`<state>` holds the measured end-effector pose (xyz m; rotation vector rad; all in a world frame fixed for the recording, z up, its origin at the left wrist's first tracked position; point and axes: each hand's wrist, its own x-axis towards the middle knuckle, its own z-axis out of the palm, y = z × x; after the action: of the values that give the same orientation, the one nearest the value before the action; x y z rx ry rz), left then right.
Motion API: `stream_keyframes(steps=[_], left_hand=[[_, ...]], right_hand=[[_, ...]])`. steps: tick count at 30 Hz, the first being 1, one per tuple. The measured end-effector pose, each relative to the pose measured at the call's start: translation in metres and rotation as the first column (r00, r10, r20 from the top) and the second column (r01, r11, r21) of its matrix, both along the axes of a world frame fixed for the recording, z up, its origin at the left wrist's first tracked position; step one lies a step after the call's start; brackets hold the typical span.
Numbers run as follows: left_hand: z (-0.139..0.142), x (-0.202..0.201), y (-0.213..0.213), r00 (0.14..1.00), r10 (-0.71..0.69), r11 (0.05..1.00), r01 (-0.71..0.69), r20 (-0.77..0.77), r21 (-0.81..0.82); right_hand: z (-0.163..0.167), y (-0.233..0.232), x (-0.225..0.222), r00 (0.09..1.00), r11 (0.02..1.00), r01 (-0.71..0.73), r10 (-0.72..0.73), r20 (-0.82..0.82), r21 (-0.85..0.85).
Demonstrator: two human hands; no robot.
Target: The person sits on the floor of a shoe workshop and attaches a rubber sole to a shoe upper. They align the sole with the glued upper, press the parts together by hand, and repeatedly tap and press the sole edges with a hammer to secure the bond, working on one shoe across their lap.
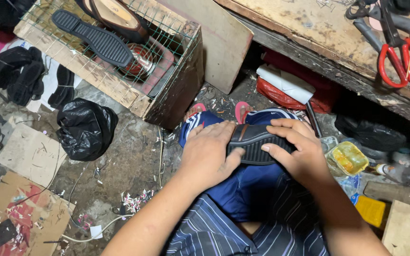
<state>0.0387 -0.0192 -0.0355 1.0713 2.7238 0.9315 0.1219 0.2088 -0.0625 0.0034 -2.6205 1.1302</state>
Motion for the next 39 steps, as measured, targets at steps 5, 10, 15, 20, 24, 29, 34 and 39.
stream_keyframes(steps=[5,10,15,20,24,29,34,39], left_hand=[[0.001,-0.002,0.007,0.999,0.011,1.000,-0.010,0.032,-0.023],[-0.001,-0.003,0.007,0.997,0.025,0.999,-0.028,0.071,0.041],[-0.001,-0.001,0.008,0.995,0.058,0.996,-0.064,0.080,0.069],[0.001,0.002,0.006,0.990,0.073,0.992,-0.085,0.119,0.095],[0.002,0.000,0.005,0.992,0.072,0.992,-0.082,0.108,0.092],[0.002,0.000,0.005,0.989,0.062,0.993,-0.075,0.134,0.095],[0.001,0.001,0.005,0.993,0.063,0.989,-0.075,0.096,0.124],[0.007,0.005,0.004,0.993,0.054,0.993,-0.064,0.103,0.099]], right_hand=[[0.008,-0.004,-0.001,1.000,1.000,-0.015,0.015,-0.017,-0.002],[0.009,-0.004,-0.004,1.000,1.000,0.005,-0.005,0.000,-0.001],[0.011,-0.005,-0.007,1.000,1.000,-0.002,0.002,-0.011,0.023],[0.015,-0.006,-0.006,0.988,0.992,0.116,-0.109,0.113,-0.051],[0.017,0.004,0.000,1.000,0.998,0.023,-0.023,0.015,-0.057],[0.011,0.012,0.007,0.998,0.991,0.035,-0.027,0.064,-0.126],[0.004,0.007,0.010,0.998,0.997,0.065,-0.064,0.026,-0.042],[0.008,0.003,0.011,0.976,0.954,0.185,-0.150,0.157,-0.236]])
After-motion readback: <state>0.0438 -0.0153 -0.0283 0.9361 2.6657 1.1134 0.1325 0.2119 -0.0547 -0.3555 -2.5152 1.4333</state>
